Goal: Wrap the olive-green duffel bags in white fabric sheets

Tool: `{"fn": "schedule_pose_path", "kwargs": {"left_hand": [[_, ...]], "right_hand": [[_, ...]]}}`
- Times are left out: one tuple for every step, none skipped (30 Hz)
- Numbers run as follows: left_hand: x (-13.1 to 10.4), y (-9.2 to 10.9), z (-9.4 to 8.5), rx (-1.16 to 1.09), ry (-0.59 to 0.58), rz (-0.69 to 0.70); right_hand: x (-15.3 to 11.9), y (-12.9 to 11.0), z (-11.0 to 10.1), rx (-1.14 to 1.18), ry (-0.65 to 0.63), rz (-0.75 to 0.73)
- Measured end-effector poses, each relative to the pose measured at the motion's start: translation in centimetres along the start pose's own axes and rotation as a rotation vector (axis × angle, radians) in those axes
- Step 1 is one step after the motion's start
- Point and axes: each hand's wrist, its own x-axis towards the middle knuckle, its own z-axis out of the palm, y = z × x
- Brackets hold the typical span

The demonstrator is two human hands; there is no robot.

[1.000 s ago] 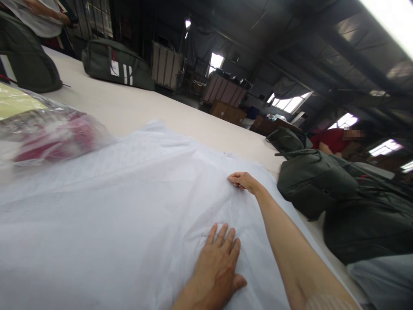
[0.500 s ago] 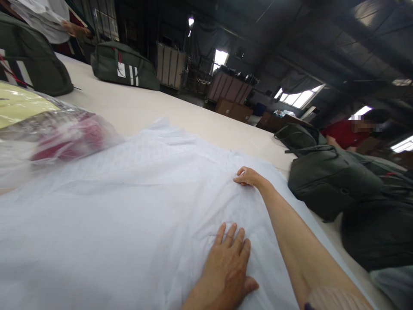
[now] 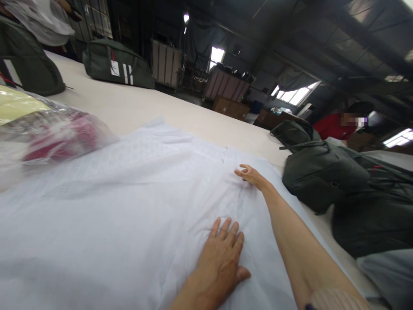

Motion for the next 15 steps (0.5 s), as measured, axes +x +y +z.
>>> {"fn": "schedule_pose_path", "kwargs": {"left_hand": [[0.0, -0.1, 0.1, 0.008, -0.001, -0.001], [0.1, -0.1, 0.1, 0.013, -0.006, -0.002], [0.1, -0.2, 0.2, 0.014, -0.011, -0.001], [0.2, -0.2, 0.3, 0.012, -0.009, 0.003], [0.2, -0.2, 0.3, 0.006, 0.001, 0.005], [0.2, -0.2, 0.2, -0.003, 0.021, 0.006], [0.2, -0.1, 0.1, -0.017, 0.049, 0.003], [0.1, -0.1, -0.1, -0.033, 0.076, -0.005], [0.1, -0.1, -0.5, -0.050, 0.096, -0.017], [0.1, -0.1, -0.9, -0.067, 0.103, -0.037], [0.0, -0.1, -1.3, -0.081, 0.099, -0.059], [0.0, -0.2, -1.8, -0.090, 0.087, -0.081], [0.1, -0.4, -2.2, -0.094, 0.073, -0.100], [0.2, -0.4, -2.5, -0.094, 0.059, -0.114], [0.3, -0.5, -2.8, -0.089, 0.043, -0.120]], "right_hand": [[-0.3, -0.3, -0.3, 0.018, 0.042, -0.002], [-0.9, -0.7, -0.5, 0.035, 0.096, -0.005], [-1.8, -1.1, -0.7, 0.046, 0.159, -0.006], [-3.1, -1.6, -0.8, 0.055, 0.224, -0.012], [-4.8, -2.1, -0.9, 0.066, 0.281, -0.030], [-7.0, -2.6, -0.9, 0.078, 0.322, -0.065], [-9.7, -3.0, -1.0, 0.088, 0.344, -0.117], [-13.0, -3.3, -1.0, 0.093, 0.343, -0.183], [-16.6, -3.4, -1.1, 0.086, 0.317, -0.259], [-20.6, -3.2, -1.3, 0.056, 0.259, -0.319], [-24.9, -2.8, -1.5, 0.010, 0.182, -0.362], [-29.1, -2.0, -1.7, -0.038, 0.102, -0.406], [-33.4, -1.0, -1.9, -0.082, 0.003, -0.421], [-37.5, 0.2, -2.1, -0.104, -0.059, -0.415], [-41.3, 1.5, -2.2, -0.095, -0.055, -0.382]]}}
